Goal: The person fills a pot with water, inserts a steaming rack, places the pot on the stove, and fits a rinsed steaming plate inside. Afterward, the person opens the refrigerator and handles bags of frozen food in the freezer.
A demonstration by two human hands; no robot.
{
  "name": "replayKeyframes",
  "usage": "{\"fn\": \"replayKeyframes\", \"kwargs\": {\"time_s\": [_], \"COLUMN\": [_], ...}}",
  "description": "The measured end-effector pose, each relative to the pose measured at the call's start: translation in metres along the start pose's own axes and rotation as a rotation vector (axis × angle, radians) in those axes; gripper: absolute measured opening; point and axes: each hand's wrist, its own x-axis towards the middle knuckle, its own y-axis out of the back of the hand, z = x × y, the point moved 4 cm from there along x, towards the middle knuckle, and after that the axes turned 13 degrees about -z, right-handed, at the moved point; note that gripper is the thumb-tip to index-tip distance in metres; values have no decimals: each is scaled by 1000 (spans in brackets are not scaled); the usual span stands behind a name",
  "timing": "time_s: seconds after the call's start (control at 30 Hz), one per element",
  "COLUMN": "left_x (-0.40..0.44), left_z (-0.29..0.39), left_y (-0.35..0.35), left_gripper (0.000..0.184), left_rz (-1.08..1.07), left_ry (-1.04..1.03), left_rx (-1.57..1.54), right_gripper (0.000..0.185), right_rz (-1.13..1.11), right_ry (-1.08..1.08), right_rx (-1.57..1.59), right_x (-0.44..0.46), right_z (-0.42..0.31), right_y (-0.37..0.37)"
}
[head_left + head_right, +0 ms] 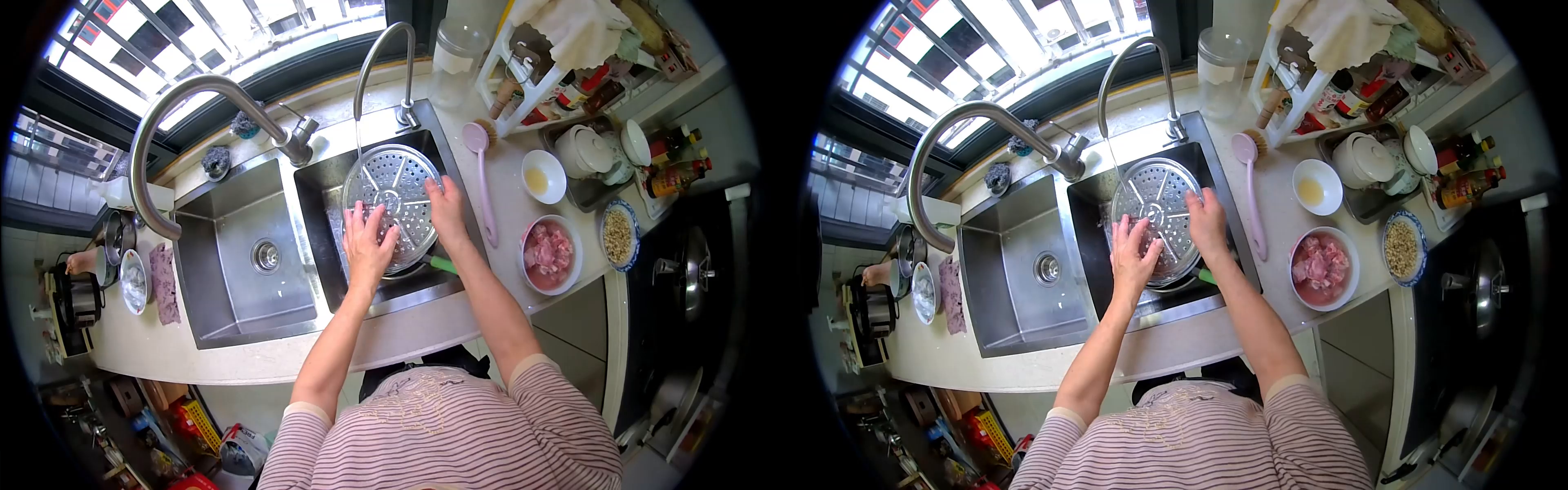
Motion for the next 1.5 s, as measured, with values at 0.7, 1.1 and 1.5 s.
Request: {"fn": "replayKeyframes", "kwargs": {"time_s": [0.7,1.1,1.5], "left_x": [63,15,-21], "left_z": [-71,-58,-19], "left_y": [-22,11,11], "left_gripper": [38,19,42], "left_rz": [133,38,-102], "left_ry": [227,443,213], "left_rx": [-623,-1360,-1795], "right_gripper": [28,9,26], "right_rz": [-286,-94,-10], "right_ry": [314,585,52], "right_rx": [-341,-1384,-429], "right_x": [56,137,134], "right_z": [-83,-37,-23], "right_y": [-47,-50,-9]}}
